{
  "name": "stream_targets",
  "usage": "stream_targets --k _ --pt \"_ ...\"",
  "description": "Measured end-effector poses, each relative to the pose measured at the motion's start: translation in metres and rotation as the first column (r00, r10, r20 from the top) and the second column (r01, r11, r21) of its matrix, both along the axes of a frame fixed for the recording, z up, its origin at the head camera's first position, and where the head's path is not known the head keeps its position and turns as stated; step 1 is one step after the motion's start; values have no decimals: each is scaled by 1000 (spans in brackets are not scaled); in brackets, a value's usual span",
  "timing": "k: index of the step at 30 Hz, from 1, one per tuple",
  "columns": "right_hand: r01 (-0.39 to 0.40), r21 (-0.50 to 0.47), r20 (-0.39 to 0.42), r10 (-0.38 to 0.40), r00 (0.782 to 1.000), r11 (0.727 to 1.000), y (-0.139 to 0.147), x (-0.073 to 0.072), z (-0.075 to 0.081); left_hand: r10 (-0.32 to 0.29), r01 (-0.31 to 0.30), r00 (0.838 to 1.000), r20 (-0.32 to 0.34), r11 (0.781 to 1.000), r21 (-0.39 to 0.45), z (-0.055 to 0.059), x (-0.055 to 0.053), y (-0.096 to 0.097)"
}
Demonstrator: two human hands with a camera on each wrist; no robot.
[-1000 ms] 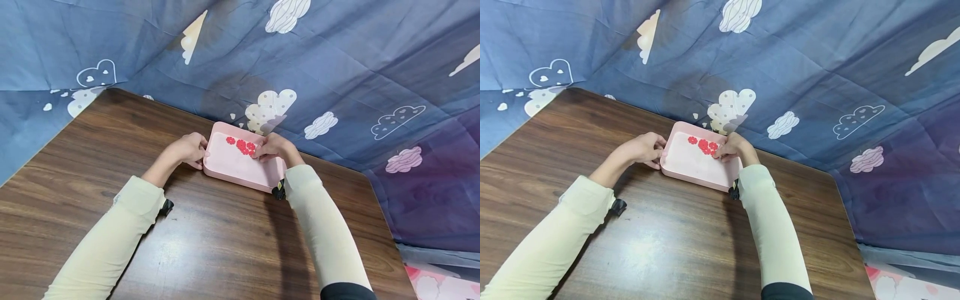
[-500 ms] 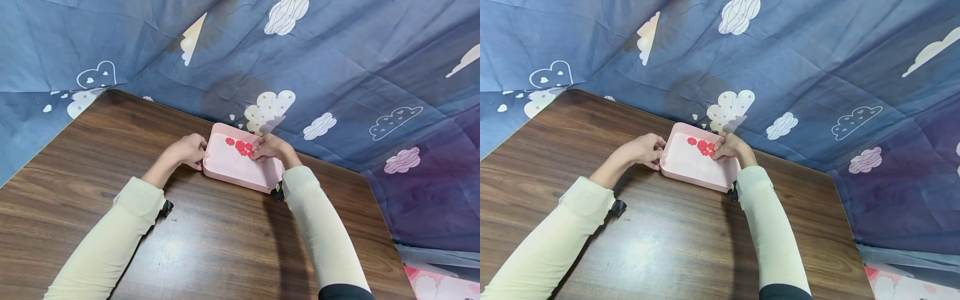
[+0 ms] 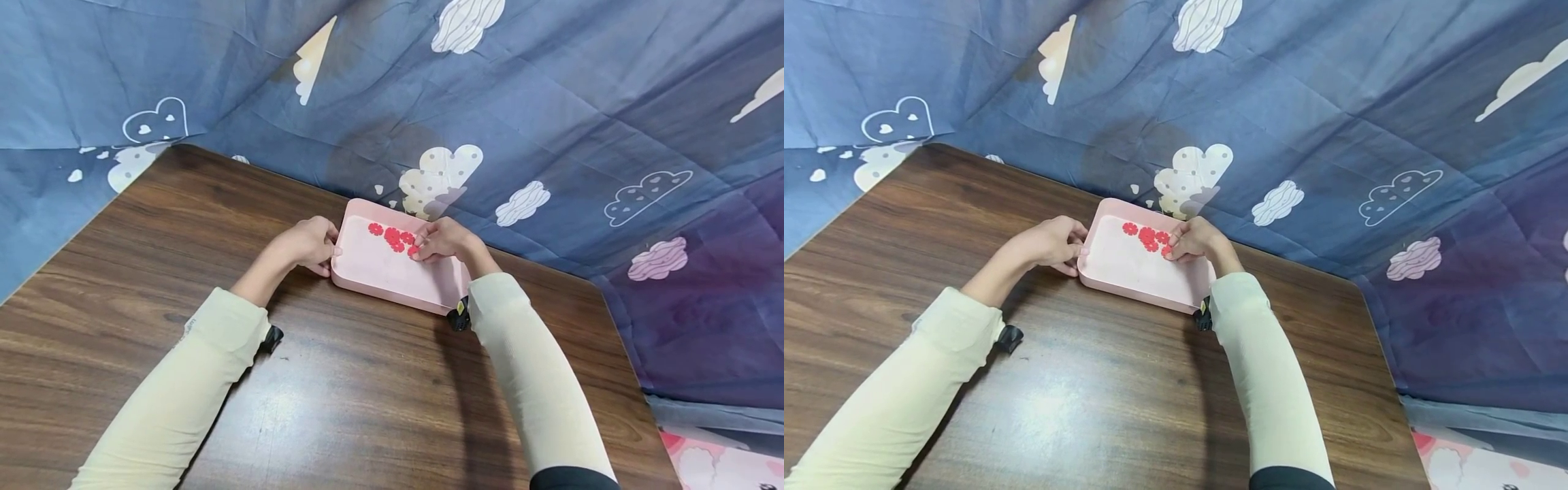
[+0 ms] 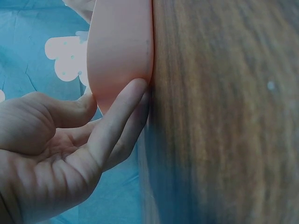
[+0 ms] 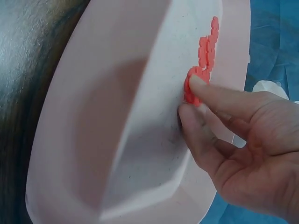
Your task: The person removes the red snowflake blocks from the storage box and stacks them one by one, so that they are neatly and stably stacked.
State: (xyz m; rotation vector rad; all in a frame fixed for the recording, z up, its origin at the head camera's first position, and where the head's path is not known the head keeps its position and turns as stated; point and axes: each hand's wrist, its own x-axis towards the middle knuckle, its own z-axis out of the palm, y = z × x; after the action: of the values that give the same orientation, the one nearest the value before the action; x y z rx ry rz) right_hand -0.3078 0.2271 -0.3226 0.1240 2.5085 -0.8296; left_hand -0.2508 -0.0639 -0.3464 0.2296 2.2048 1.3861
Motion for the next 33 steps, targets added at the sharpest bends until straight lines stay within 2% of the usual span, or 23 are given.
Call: stream_targets --k 4,12,17,21,33 --pt "18 -79 2 -18 1000 997 5 1 -2 0 0 1000 9 1000 -4 0 0 1" --pt "29 -154 5 -28 1000 988 15 5 5 -6 6 1000 17 1000 -9 1 0 2" --pt "58 -117 26 -56 998 991 23 5 13 -2 2 1000 23 1000 -2 0 0 2" --pt "48 -67 19 -47 999 997 30 6 19 0 -1 1000 23 1000 3 1 1 0" --pt "54 -75 33 -52 998 996 60 14 36 -13 13 1000 -2 1000 1 3 4 0"
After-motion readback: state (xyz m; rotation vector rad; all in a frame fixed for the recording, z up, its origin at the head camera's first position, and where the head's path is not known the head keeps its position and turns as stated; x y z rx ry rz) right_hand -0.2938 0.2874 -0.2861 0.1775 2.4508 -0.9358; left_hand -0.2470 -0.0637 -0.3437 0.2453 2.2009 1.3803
